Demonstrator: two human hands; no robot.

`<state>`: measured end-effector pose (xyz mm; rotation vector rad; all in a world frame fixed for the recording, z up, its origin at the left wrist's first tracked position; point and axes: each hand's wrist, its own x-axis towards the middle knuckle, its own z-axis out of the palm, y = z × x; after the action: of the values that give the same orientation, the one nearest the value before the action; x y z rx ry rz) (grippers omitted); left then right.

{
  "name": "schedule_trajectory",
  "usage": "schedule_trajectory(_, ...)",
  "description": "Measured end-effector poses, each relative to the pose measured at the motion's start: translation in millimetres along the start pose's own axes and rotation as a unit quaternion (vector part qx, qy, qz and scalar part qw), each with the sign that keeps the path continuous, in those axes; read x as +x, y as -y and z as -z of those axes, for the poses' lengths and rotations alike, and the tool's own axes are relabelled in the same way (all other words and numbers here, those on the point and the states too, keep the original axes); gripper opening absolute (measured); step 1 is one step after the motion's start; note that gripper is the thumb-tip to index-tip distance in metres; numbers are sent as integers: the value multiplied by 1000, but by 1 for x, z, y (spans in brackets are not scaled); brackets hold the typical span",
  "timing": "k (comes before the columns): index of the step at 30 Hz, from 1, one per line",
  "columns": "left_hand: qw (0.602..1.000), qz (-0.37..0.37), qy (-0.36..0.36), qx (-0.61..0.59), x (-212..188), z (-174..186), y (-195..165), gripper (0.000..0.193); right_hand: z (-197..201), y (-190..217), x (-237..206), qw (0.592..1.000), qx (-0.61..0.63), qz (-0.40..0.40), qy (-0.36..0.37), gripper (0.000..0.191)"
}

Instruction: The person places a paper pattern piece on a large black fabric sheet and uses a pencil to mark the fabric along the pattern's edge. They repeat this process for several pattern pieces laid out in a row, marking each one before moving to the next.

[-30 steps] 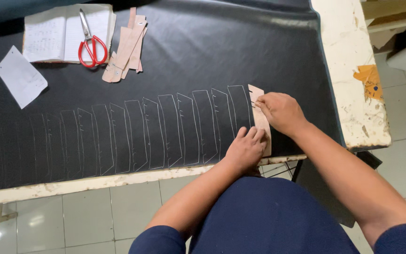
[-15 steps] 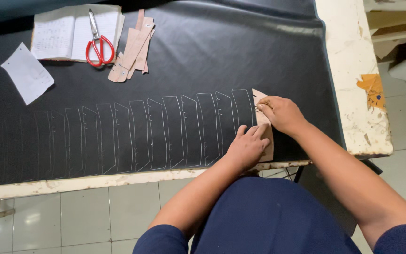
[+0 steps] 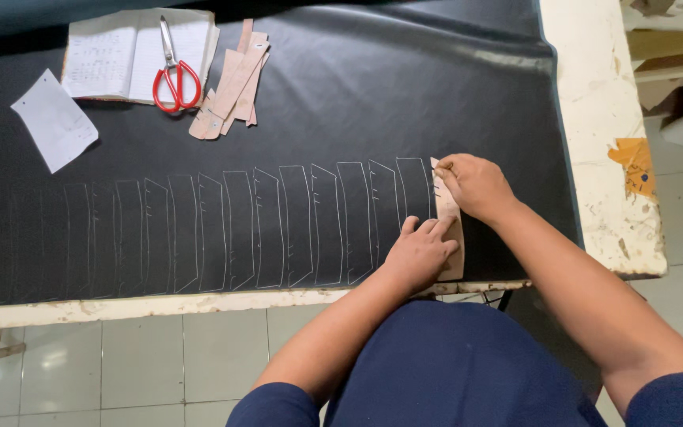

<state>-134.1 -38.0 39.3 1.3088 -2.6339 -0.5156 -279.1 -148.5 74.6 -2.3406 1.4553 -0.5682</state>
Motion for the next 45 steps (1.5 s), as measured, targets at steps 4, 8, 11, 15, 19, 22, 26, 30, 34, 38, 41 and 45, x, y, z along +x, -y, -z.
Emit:
schedule_trajectory(4, 1000, 0, -3, -8, 0, -2, 2, 34, 0, -1, 10, 1000, 19, -4, -19, 22)
schedule_trajectory(8, 1000, 4, -12, -14, 0, -3, 5, 32, 2, -3, 12, 1000, -13, -26, 8, 21)
schedule_trajectory(11, 1000, 4, -14, -20, -1, -2, 7, 34, 1, -2, 15, 1000, 6, -24, -1, 21)
schedule_trajectory(15, 1000, 1, -16, -12, -1, -1, 8, 34, -2, 0, 24, 1000, 16, -19, -6, 20)
schedule_trajectory(19, 1000, 3, -14, -22, -1, 0, 8, 34, -3, -2, 29, 999, 19, -15, -24, 19)
schedule_trajectory(22, 1000, -3, -25, -13, -2, -1, 9, 36, -4, -6, 27, 999, 27, -24, -32, 20)
schedule_trajectory(26, 999, -1, -23, -29, -3, -6, 11, 39, 1, -21, 13, 999, -5, -37, -19, 21)
schedule_trajectory(30, 999, 1, -21, -27, -2, -7, 11, 43, 6, -32, -6, 998, -24, -45, -33, 21)
schedule_trajectory(34, 1000, -6, -1, -19, 0, -5, 10, 44, 2, -35, -23, 997, 13, -53, -61, 20)
schedule_trajectory(38, 1000, -12, -6, -18, -2, -6, 10, 39, -6, -36, -57, 996, 38, -49, -66, 21)
schedule_trajectory(41, 999, -22, -29, -27, -2, -8, 12, 38, -10, -27, -102, 996, 24, -70, -43, 22)
schedule_trajectory(45, 998, -26, -25, -43, 0, -8, 15, 37, -8, -4, -165, 992, 26, -122, -3, 22)
